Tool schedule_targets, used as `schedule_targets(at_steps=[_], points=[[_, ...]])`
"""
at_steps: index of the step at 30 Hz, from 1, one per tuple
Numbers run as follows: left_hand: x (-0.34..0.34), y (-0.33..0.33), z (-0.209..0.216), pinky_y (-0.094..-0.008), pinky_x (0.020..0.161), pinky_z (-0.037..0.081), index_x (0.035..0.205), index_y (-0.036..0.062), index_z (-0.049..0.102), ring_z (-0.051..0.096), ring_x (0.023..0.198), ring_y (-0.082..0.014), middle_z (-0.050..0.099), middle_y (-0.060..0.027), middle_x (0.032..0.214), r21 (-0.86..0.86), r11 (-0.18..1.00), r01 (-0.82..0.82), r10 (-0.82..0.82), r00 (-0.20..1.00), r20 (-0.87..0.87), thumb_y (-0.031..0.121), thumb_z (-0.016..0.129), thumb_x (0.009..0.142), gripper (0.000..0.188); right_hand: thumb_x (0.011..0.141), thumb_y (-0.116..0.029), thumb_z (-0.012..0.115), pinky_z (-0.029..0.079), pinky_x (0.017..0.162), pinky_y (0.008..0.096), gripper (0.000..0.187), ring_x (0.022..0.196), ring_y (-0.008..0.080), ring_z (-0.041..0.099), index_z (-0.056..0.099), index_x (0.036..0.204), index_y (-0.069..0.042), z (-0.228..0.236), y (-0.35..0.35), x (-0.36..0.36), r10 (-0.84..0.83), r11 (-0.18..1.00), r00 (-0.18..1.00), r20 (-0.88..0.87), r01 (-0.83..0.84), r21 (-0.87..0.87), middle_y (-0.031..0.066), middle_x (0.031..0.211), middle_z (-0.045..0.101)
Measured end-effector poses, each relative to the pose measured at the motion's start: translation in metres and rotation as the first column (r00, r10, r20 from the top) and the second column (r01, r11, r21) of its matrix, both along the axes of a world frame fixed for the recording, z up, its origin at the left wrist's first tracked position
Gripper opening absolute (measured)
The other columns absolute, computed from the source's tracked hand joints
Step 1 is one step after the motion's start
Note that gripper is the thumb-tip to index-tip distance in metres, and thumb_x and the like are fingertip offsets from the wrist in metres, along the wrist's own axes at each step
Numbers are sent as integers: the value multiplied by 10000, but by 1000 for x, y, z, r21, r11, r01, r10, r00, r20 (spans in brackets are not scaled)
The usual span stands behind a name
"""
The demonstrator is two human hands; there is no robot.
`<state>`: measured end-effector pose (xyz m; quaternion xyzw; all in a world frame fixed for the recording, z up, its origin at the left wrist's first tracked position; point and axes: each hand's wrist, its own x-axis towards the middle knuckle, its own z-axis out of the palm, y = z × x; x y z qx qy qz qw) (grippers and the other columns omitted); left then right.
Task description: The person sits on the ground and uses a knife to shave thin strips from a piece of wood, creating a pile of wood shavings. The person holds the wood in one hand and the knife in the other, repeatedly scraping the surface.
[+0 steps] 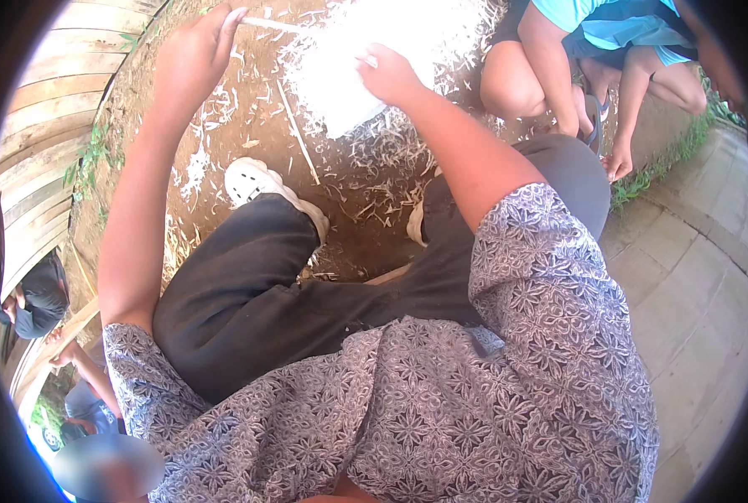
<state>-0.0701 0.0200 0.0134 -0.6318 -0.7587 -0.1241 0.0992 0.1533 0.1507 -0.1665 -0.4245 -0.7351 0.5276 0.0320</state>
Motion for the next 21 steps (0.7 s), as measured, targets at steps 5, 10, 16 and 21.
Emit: schedule_targets(at_steps=[5, 10, 16, 21], points=[[-11, -9, -14, -537, 641, 504, 878, 40, 674, 642, 692, -465, 658, -241, 737, -16, 999, -48, 49, 996, 75, 335, 584, 1033, 345, 998, -303, 631, 479, 476, 314, 320, 493, 157, 568, 645, 1228, -81, 32, 1, -18, -100, 990, 978, -184, 80, -114, 58, 689, 634], [-5, -4, -6, -540, 626, 500, 884, 41, 660, 641, 678, -463, 648, -251, 719, -76, 995, -71, 72, 997, 3, 350, 573, 1039, 356, 1036, -263, 618, 376, 423, 272, 242, 499, 101, 481, 590, 1195, -83, 68, -22, -57, -31, 987, 923, -384, -32, -156, 26, 723, 584], [-8, -3, -6, -538, 618, 503, 865, 34, 650, 639, 666, -467, 644, -256, 709, -7, 1000, -4, 4, 1000, 12, 356, 567, 1043, 377, 1034, -276, 615, 350, 414, 267, 245, 499, 62, 436, 586, 1195, -93, 24, -2, -12, 26, 986, 998, -61, -36, -161, 24, 748, 567], [-12, -7, -11, -537, 622, 508, 845, 31, 655, 640, 661, -464, 655, -254, 719, -4, 999, -32, 32, 999, 27, 368, 555, 1049, 406, 1015, -290, 631, 381, 419, 275, 248, 505, 86, 470, 610, 1186, -113, 44, 2, -16, -41, 980, 986, -161, 8, -198, 30, 718, 584]])
